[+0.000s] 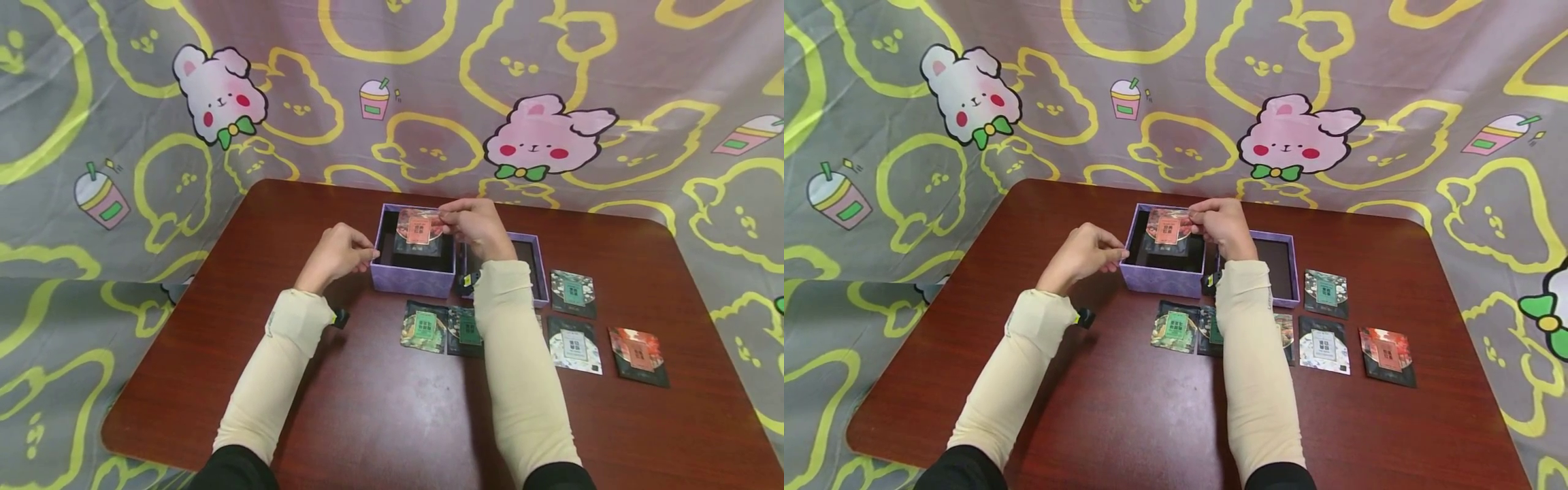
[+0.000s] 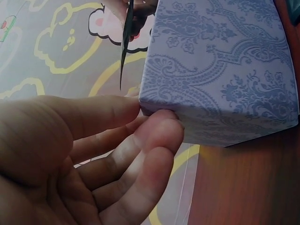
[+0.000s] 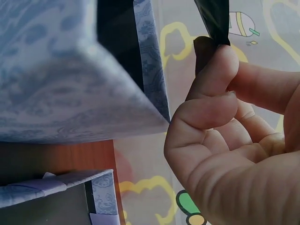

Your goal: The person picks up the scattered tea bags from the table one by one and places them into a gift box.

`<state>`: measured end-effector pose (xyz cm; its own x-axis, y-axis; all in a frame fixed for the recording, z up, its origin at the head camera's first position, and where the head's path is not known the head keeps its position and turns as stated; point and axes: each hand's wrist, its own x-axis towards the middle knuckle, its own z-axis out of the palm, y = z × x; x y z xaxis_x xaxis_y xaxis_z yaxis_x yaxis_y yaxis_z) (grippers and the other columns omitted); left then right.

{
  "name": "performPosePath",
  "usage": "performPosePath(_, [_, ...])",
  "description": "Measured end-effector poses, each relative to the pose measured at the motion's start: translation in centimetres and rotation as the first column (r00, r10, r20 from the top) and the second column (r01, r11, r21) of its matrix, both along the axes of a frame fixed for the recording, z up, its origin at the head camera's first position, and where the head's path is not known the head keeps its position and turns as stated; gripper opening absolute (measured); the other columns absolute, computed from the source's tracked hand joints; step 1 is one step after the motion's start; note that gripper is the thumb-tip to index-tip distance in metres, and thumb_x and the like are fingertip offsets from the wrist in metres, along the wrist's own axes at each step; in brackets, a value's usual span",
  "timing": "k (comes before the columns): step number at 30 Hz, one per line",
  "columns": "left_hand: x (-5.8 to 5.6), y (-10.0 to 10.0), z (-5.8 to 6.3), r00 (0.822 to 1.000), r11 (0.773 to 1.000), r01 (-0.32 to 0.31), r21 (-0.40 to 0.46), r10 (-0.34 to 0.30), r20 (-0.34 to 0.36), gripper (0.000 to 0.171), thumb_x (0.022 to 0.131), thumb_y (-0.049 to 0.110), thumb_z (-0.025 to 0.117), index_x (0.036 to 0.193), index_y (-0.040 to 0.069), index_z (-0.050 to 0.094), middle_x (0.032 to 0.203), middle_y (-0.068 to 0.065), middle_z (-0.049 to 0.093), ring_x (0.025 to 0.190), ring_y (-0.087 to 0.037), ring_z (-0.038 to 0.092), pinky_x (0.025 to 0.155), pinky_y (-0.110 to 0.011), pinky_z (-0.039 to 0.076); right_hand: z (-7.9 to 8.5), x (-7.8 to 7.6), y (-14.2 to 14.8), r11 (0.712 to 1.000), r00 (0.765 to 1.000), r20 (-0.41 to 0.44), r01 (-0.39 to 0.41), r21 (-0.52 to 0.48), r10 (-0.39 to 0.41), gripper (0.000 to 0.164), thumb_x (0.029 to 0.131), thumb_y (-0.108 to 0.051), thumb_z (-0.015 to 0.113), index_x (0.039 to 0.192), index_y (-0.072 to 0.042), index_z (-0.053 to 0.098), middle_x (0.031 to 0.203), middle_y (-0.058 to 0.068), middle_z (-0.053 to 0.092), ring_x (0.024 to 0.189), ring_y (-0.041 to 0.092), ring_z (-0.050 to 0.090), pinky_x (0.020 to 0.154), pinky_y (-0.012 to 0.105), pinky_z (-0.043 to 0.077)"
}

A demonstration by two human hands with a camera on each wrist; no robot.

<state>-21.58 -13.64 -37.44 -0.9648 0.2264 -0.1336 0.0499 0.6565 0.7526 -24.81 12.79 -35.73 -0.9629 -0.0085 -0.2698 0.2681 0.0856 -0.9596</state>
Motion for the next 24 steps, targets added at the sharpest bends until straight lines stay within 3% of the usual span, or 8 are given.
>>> performPosePath(18, [0.24,0.01,0.06,1.0,1.0,-0.002,0.004,0.002,-0.011,0.01,0.093,0.016,0.075,0.093,0.007,0.078,0.077,-0.013,0.072,0.078,-0.036,0.071,0.061,-0.034,0.055,-0.03,-0.04,-0.62,0.994,1.0,-0.003,-0.017,0.111,0.018,0.015,0.098,-0.006,0.064,0.109,0.001,0.072,0.086,0.007,0.071,0.069,0.019,0.064,0.06,0.03,0.048])
performPosePath(24, [0.19,0.0,-0.02,0.999,1.0,-0.001,-0.011,0.0,-0.036,0.009,0.093,0.015,0.075,0.091,0.007,0.078,0.075,-0.013,0.072,0.073,-0.032,0.071,0.059,-0.033,0.054,0.44,0.1,-0.8,0.967,0.987,0.007,-0.156,0.201,0.158,0.023,0.101,-0.008,0.061,0.12,0.002,0.069,0.099,0.017,0.072,0.075,0.02,0.07,0.062,0.027,0.053])
